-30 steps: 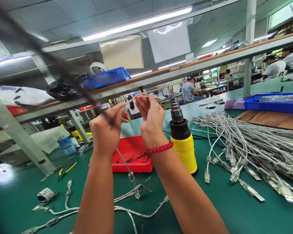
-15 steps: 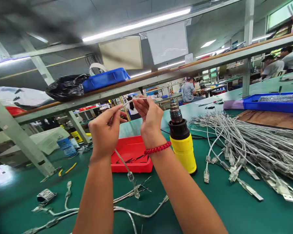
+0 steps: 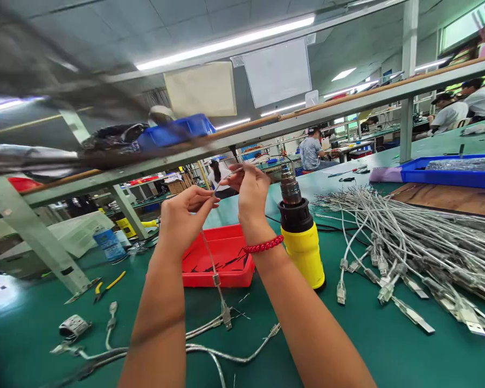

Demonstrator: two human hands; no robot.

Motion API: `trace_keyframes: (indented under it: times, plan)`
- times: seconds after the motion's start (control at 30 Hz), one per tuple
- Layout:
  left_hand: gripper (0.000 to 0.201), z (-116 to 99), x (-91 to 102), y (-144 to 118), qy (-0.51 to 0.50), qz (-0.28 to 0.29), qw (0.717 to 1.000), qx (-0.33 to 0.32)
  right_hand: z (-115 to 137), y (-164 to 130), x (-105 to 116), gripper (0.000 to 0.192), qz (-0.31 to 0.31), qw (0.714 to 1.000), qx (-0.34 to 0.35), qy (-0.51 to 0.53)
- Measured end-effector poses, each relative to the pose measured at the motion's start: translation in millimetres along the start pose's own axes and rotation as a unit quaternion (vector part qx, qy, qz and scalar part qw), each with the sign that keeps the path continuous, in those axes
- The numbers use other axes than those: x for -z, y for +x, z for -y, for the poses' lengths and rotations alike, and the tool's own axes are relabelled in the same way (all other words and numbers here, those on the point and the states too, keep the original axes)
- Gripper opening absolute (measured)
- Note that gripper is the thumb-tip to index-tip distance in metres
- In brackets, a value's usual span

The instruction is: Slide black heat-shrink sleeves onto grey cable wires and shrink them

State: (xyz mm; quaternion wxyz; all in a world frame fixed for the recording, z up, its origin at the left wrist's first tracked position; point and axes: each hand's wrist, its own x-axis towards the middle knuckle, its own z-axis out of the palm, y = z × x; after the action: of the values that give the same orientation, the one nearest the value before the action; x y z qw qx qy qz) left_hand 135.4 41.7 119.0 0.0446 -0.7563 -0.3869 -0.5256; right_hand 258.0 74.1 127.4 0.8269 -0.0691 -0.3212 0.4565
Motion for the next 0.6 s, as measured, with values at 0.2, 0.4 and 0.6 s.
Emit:
trace_keyframes:
  times: [0.2, 0.4, 0.6]
  plan:
    - [0.004, 12.2, -8.2, -1.0, -0.004, 0.063, 0.998, 0.012, -10.8, 6.6, 9.0, 0.034, -0.046, 0.998, 0.025, -0.028]
    - [0.005, 20.7, -10.0, -0.5, 0.025, 0.109, 0.994, 0.019, -21.4, 3.7, 13.7, 0.031, -0.028, 0.994, 0.074, -0.076]
    - [0.004, 19.5, -6.1, -1.4, 0.093, 0.1, 0.991, 0.002, -31.9, -3.2, 17.1, 0.03, -0.012, 0.979, 0.133, -0.154]
